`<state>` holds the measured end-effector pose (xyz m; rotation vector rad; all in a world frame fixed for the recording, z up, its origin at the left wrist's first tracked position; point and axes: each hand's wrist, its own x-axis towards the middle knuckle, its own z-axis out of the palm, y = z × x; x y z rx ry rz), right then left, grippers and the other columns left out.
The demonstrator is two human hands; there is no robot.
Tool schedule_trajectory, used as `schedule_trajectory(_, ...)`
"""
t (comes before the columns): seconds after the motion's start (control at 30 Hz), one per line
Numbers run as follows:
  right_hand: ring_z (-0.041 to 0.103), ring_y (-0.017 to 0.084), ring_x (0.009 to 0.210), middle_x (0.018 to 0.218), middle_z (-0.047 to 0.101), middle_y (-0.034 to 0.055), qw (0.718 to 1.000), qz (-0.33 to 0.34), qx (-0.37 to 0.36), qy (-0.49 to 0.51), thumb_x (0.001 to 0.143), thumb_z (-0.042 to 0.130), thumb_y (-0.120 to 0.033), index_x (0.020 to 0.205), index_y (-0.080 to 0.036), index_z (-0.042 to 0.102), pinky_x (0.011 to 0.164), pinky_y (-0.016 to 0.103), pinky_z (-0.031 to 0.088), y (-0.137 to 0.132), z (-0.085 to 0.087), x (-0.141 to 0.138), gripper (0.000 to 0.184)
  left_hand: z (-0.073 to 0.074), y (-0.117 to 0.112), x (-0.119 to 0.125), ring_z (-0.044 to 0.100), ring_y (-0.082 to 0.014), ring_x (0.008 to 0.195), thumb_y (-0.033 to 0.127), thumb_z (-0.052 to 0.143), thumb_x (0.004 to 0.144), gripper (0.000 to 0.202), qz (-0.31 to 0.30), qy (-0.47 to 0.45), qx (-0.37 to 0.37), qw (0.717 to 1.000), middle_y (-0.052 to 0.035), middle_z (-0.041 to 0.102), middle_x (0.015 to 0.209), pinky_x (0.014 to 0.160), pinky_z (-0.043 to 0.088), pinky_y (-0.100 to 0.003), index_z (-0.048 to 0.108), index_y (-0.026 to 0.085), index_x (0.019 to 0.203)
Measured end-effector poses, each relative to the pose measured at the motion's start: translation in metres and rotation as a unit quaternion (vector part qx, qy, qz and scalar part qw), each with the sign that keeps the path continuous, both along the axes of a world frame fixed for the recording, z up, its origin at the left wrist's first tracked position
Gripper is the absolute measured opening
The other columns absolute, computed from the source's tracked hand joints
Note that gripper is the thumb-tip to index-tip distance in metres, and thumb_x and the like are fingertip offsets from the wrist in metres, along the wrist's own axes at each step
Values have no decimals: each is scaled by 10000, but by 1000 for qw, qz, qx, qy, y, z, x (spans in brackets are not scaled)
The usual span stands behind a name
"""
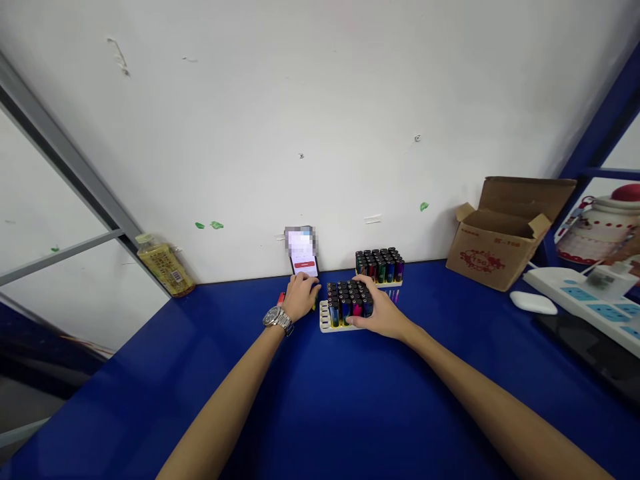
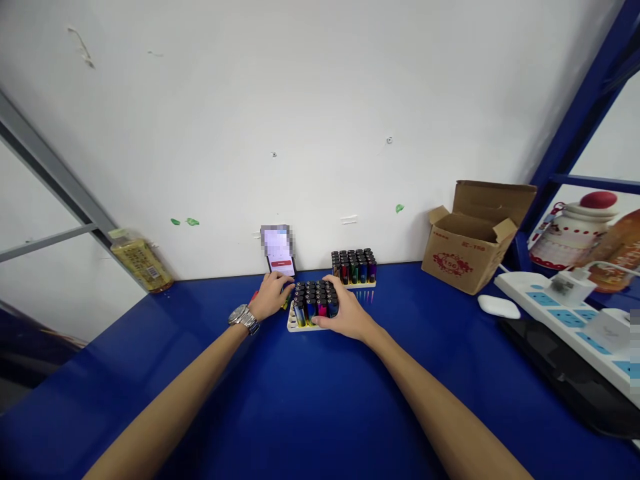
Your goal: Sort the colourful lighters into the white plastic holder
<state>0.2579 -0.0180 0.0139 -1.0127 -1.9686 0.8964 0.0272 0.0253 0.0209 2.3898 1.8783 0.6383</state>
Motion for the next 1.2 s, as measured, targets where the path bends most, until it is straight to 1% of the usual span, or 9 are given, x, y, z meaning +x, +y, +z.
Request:
schedule_trajectory(0.17,596,223,964,1105,577,55,1000,0,4,-19,677,735,-353,1290,-264,319,832,374,479,-3,4,5,747,1,-12,-22,516,-267,1064,342,374,945,365,-5,35,90,995,-136,588,1107,953,430,-439,650,150,1088)
schedule_trajectory(0.23,606,212,904,1061,586,44,1000,11,1,-23,689,722,-340,1286,-267,313,792,362,488,-4,6,9,727,2,-23,-35,505,-261,1119,398,331,959,424,-24,35,95,995,-130,579,1174,985,418,-445,608,166,1182)
schedule_trajectory(0.33,605,202,835,1007,585,32,1000,17,3,-22,692,710,-287,1262,-262,319,744,349,492,-5,6,13,692,1,-41,-48,410,-292,1281,537,336,933,529,-45,63,52,996,-112,474,1377,1058,340,-482,491,249,1348)
schedule_trajectory(0.4,603,203,841,1022,578,38,1000,27,-1,-4,699,703,-268,1256,-256,315,745,347,493,-5,5,13,679,-1,-49,-49,295,-346,1369,633,351,888,622,-31,77,-1,997,-105,372,1476,1081,275,-533,393,312,1419)
schedule_trajectory(0.57,596,202,857,1022,581,33,999,34,-9,14,712,699,-279,1261,-254,306,765,351,489,-6,4,11,675,-1,-40,-37,177,-404,1409,741,358,813,775,-22,74,-76,994,-117,232,1552,1077,204,-589,262,341,1471)
schedule_trajectory(0.67,590,190,827,991,582,19,1000,25,-7,8,705,702,-279,1265,-251,309,756,337,480,-7,5,11,685,2,-30,-35,227,-404,1387,723,336,831,754,-34,82,-82,993,-130,273,1532,1078,202,-575,298,314,1464)
schedule_trajectory(0.8,587,184,823,1007,575,19,999,34,-14,12,712,696,-279,1256,-254,307,739,323,474,-7,6,11,669,2,-28,-36,327,-375,1313,690,318,857,717,-59,102,-44,992,-142,398,1444,1075,228,-539,365,277,1442)
schedule_trajectory(1.0,588,194,835,986,571,21,999,36,-11,13,717,701,-280,1264,-253,298,733,330,478,-5,4,11,679,1,-31,-28,340,-370,1265,684,319,861,628,-82,113,-45,989,-99,428,1392,1043,256,-553,395,383,1407)
schedule_trajectory(1.2,585,197,855,1027,549,28,999,37,-15,12,724,701,-284,1265,-268,295,735,335,484,-5,2,12,677,1,-29,-28,407,-325,1173,615,259,910,580,-90,117,-36,988,-109,494,1284,1024,291,-517,439,344,1390)
